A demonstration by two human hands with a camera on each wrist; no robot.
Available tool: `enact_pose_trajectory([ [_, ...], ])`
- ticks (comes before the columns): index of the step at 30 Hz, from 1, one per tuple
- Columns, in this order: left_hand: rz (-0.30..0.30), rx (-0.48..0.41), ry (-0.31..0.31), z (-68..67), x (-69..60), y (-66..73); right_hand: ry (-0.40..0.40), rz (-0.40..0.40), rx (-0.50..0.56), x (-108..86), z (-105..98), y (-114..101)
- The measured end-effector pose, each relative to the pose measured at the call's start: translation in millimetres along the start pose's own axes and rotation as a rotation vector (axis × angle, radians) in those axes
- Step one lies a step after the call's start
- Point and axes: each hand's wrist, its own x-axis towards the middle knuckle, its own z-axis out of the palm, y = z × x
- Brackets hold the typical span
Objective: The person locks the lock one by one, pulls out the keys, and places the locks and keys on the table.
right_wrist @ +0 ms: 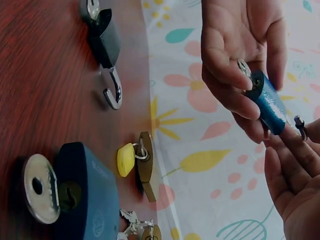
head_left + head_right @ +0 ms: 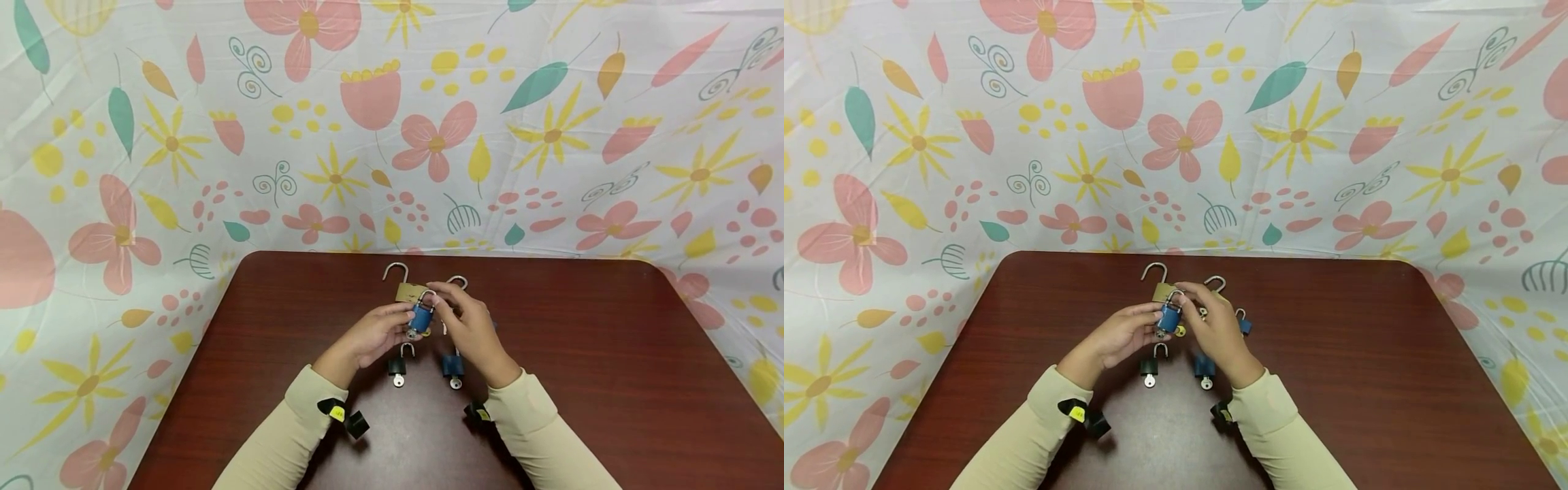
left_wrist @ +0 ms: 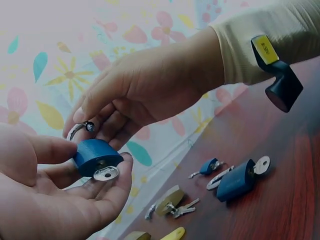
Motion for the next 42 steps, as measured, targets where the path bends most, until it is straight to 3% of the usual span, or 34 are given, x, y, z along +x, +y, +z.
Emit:
enact_pose_trajectory([
  [4,0.036,0.021,-0.035,1.5,-0.8,1.0,0.018,-0.013,0.066,0.1,0,-3],
  [13,0.144,0.084,-0.039,9.4,-6.3,4.3,0.090,-0.054,0.203,-3.2,0,-18],
  [24,0.303,0.103,-0.046,25.7,-16.5,11.2,0.300,0.001,0.332,-15.0,19,-36],
  [32,0.325,0.123,-0.011,28.1,-19.9,13.0,0.355,0.018,0.464,-21.7,35,-37],
  [37,0.310,0.121,-0.004,25.3,-17.5,11.8,0.326,0.015,0.517,-22.1,37,-35],
  [42,0.283,0.119,-0.002,23.7,-14.8,8.1,0.286,0.044,0.494,-21.1,34,-29],
])
